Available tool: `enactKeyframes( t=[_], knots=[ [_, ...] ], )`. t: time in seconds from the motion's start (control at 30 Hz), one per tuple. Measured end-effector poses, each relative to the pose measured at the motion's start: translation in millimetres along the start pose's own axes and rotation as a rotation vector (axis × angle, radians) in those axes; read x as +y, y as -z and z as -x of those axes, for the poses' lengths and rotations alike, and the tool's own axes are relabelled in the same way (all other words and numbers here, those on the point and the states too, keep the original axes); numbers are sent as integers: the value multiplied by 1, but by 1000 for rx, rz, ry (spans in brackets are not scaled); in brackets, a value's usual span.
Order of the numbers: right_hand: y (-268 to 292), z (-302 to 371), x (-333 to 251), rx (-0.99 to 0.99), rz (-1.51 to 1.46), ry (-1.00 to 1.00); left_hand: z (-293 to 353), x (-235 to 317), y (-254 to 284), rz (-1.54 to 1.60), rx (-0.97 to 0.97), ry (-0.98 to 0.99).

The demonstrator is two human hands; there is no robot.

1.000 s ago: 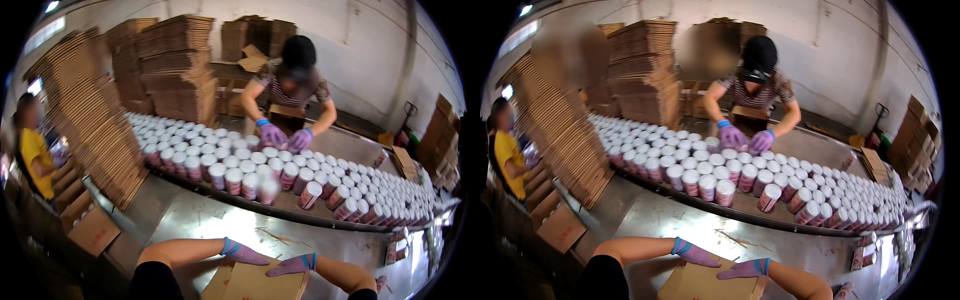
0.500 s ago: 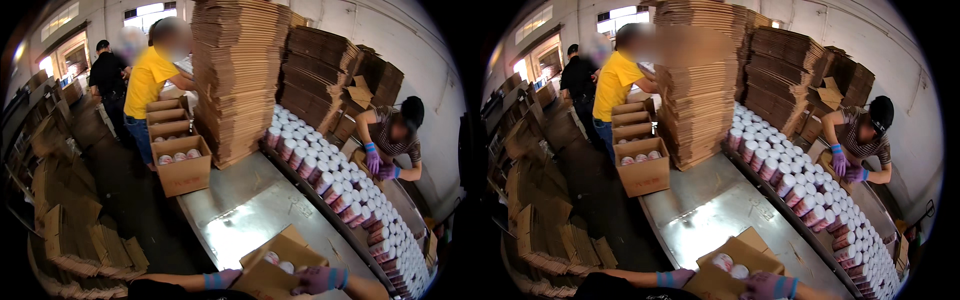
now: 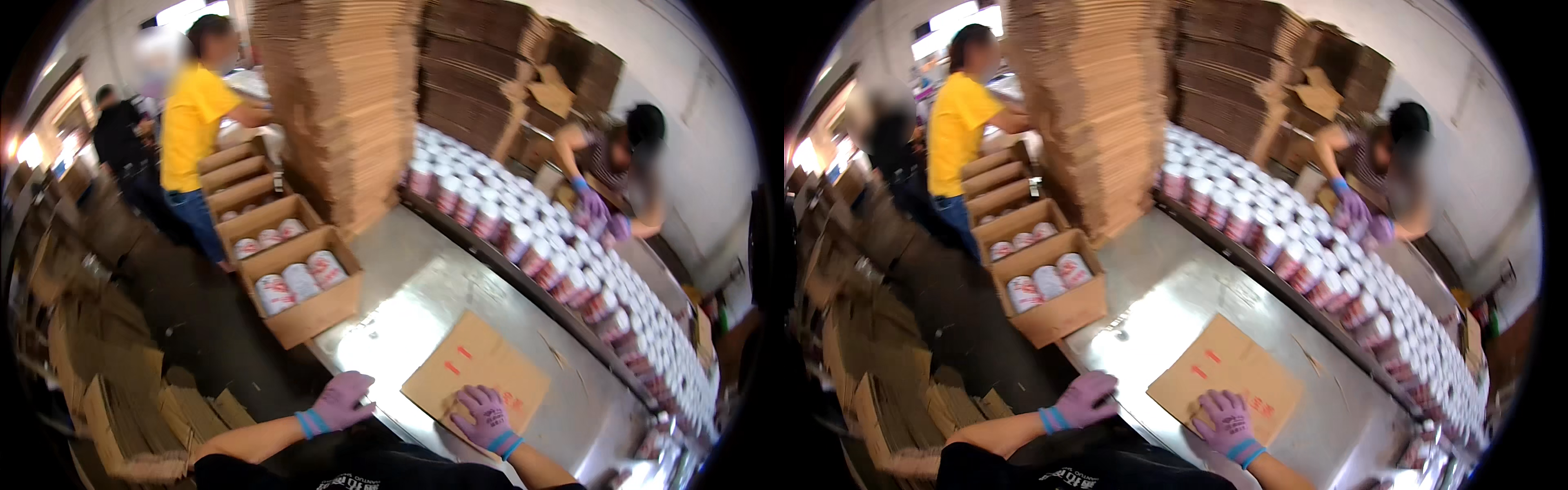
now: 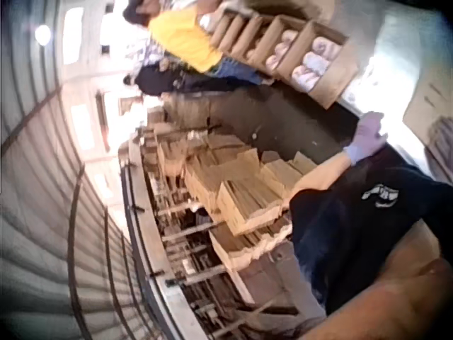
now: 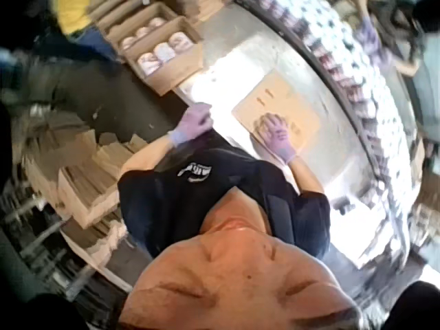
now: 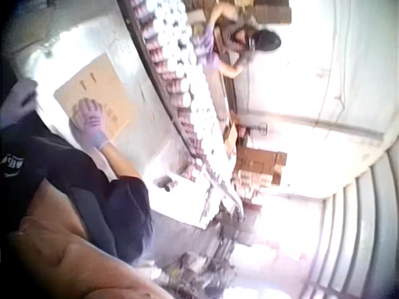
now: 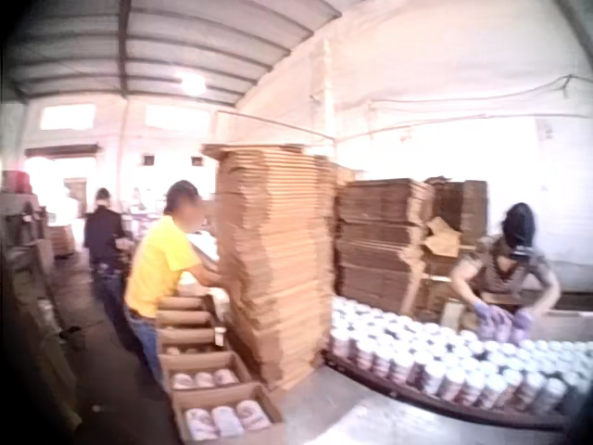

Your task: The person assembles cardboard boxes and places white cylindrical cans from a conveyor belt into them. They fold the box flaps and move the filled boxes along the line while wearing purple gloves.

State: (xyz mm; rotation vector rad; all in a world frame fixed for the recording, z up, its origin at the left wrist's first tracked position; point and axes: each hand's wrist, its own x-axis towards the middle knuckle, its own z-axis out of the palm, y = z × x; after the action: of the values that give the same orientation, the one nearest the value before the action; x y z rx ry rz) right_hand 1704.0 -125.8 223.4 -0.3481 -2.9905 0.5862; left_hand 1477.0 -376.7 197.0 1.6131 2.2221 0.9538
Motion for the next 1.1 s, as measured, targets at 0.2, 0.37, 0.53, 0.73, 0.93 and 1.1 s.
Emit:
enactKeyframes(
  t=[0.2, 0.37, 0.53, 0.73, 0.93, 1.1],
  knots=[
    [-28, 141, 24, -187, 227, -489, -89, 37, -100, -471, -506, -653],
    [-43, 220, 27, 59, 173, -571, -115, 87, -137, -598, -627, -938],
    [4, 238, 59, 165, 11, -175, -156, 127, -119, -195, -1017, -434],
    [121, 225, 67, 844, -807, -384, -182, 230, -25, 901, -394, 400],
    [128, 140, 84, 681, -685, -373, -146, 206, -37, 161, -406, -474],
    [140, 145, 98, 687, -718, -491, -166, 221, -66, -28, -286, -750]
  ],
)
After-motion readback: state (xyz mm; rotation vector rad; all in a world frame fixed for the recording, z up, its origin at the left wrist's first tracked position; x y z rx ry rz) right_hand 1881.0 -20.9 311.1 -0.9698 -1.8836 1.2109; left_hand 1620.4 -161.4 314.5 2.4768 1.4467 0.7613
